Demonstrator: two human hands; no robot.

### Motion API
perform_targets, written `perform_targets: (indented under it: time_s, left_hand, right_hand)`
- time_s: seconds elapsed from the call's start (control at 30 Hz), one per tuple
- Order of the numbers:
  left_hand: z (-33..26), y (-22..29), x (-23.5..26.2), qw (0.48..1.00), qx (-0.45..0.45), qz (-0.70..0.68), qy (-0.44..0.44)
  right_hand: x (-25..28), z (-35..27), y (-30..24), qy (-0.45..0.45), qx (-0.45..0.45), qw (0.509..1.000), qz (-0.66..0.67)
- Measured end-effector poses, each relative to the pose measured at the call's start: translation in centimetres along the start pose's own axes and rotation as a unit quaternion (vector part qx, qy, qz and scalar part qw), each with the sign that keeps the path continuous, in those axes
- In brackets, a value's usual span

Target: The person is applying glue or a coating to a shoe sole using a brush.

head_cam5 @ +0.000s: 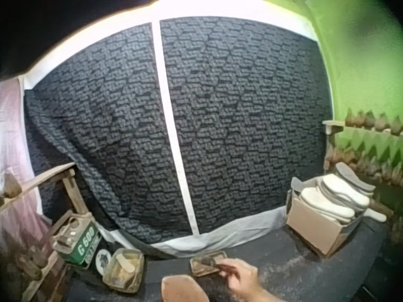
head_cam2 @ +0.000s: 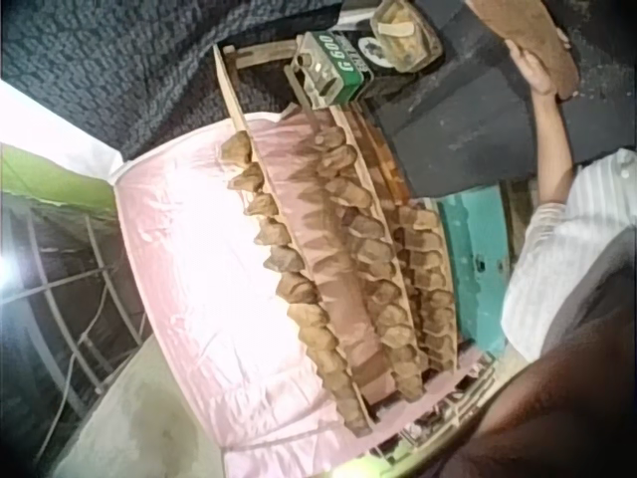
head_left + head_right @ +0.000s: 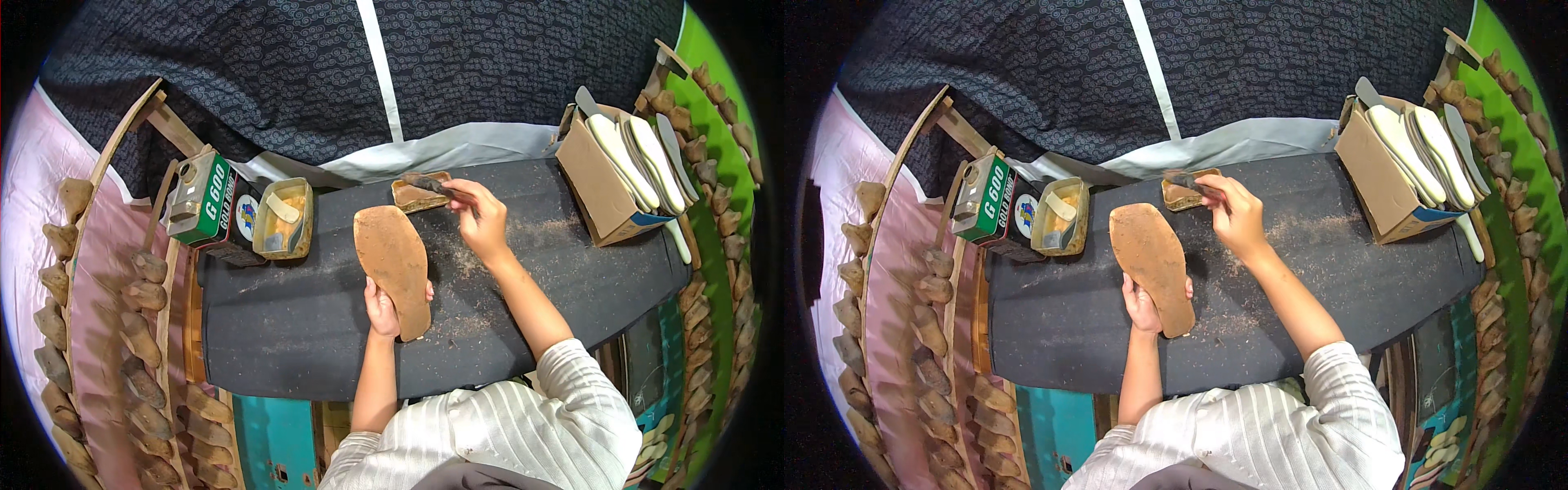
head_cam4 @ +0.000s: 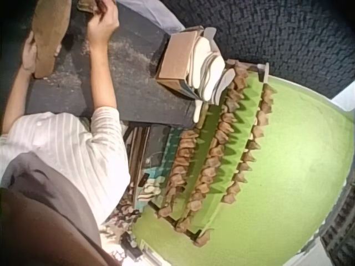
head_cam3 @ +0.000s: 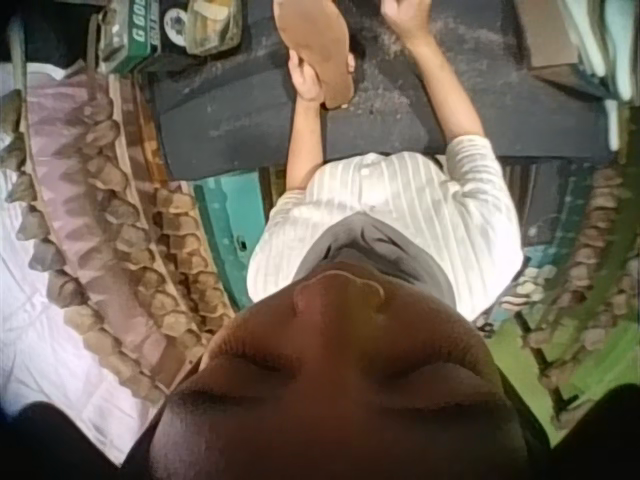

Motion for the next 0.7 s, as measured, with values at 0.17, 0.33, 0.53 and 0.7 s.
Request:
perform_targets:
  time_s: [0.17, 0.33, 0.53, 0.7]
  left_hand:
    - [0.1, -0.2, -0.1, 1.0, 0.001, 0.012, 0.008]
    - [0.1, -0.1, -0.4, 0.999, -0.001, 0.034, 0.02]
    - [0.0, 0.3, 0.0, 0.999, -0.006, 0.021, 0.043]
    - [-0.1, 0.2, 0.0, 0.999, -0.013, 0.035, 0.022]
  right_hand:
    - [2.0, 0.0, -5.6, -0.006, 0.152, 0.988, 0.033]
    - [1.7, -0.3, -6.5, -0.059, 0.186, 0.981, 0.001]
    - [2.8, -0.5, -7.2, -0.071, 0.157, 0.985, 0.007]
    - [1.9, -0.2, -7.9, -0.035, 0.194, 0.98, 0.008]
Point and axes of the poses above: each hand's wrist, its own z-axis towards the middle knuckle, its own x-axis out of the back of the hand, y = z × x, the point moved 2 cm from there along z, towards the middle knuckle, and after that the axes turned 3 degrees about -x, right-handed, at the moved point
